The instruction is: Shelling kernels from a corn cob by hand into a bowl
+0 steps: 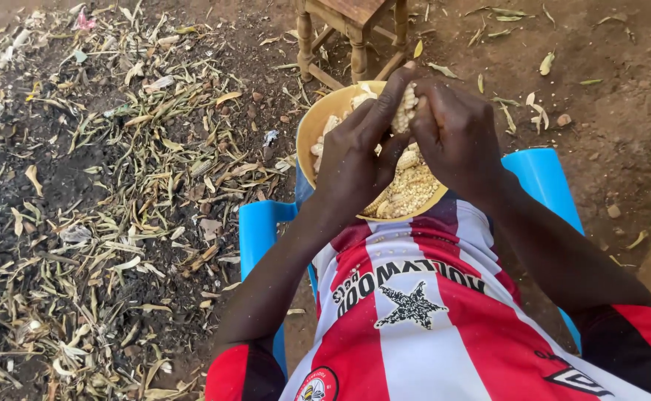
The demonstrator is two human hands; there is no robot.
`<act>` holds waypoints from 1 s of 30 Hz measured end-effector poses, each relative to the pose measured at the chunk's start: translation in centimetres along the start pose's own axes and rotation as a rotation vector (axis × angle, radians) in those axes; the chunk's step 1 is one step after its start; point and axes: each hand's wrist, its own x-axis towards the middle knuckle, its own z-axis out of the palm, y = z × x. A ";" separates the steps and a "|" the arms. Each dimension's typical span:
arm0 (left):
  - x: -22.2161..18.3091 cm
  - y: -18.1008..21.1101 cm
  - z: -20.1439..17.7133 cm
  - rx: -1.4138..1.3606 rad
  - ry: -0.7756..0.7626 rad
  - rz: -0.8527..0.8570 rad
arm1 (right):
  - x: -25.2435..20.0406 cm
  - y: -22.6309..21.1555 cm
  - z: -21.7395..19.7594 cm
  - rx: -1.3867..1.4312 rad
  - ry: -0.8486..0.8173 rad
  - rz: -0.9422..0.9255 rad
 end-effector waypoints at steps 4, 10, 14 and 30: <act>0.3 -1.8 1.0 0.053 0.002 -0.039 | 0.2 2.0 1.1 0.135 -0.065 0.119; 0.5 -1.9 1.3 0.068 -0.046 -0.084 | 1.3 2.1 1.4 0.319 -0.127 0.269; 0.2 -2.0 2.3 0.070 -0.066 -0.137 | 1.1 1.3 2.1 0.499 -0.138 0.259; -0.6 -0.5 3.7 0.069 -0.003 -0.039 | -0.3 1.4 3.5 0.745 0.095 0.485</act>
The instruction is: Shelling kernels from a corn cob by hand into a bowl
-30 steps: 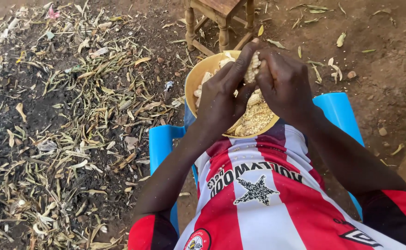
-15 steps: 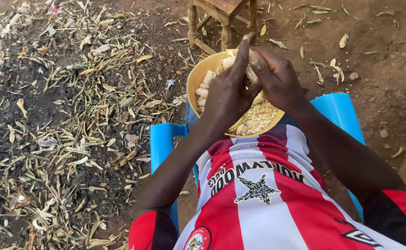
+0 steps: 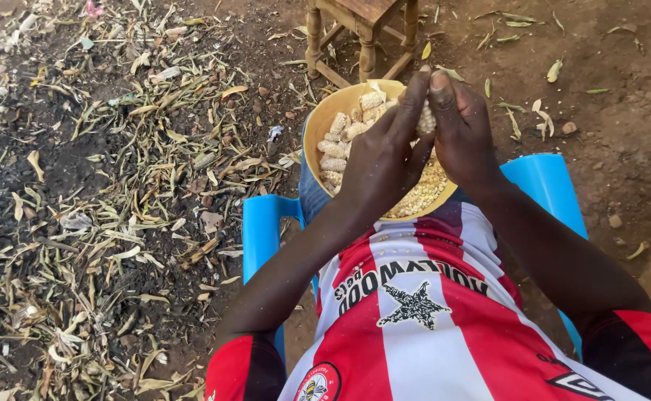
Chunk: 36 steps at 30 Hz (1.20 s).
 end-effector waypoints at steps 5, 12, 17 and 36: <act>0.4 -1.2 -0.5 0.049 -0.090 -0.076 | 0.9 1.7 0.0 0.213 -0.106 0.073; 0.6 1.2 -3.5 0.094 -0.085 -0.044 | 1.4 1.6 -1.2 0.131 -0.055 0.127; 1.2 1.0 -3.3 0.112 0.049 -0.059 | 1.2 -1.0 -1.9 -0.022 -0.055 -0.022; 1.5 -0.8 2.3 -0.029 0.013 -0.082 | -1.3 -3.2 -4.6 -0.426 -0.113 -0.250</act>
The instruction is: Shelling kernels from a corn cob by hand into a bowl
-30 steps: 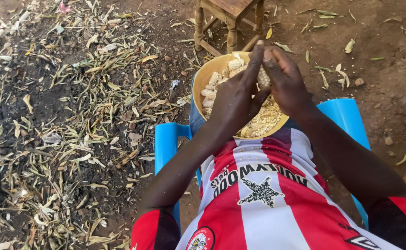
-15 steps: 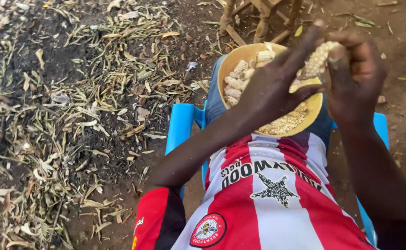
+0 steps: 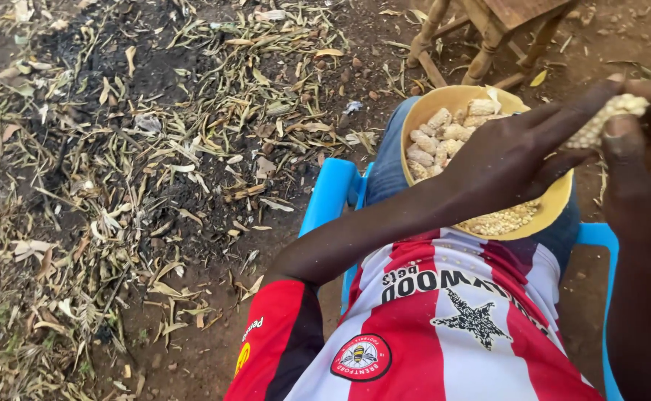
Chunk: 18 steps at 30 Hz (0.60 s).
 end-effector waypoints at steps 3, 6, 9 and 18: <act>-0.1 -0.2 0.1 0.017 0.018 0.034 | 0.4 0.5 -0.5 -0.009 -0.040 -0.093; 0.3 -0.1 0.1 0.065 0.063 0.033 | 0.2 1.6 -0.1 0.077 0.016 -0.151; 0.7 1.0 -1.2 -0.001 0.083 0.058 | -1.6 0.5 -0.8 0.035 0.027 -0.129; 0.1 2.3 -4.2 -0.196 0.142 0.085 | -2.8 -10.2 -5.6 1.264 -0.499 0.455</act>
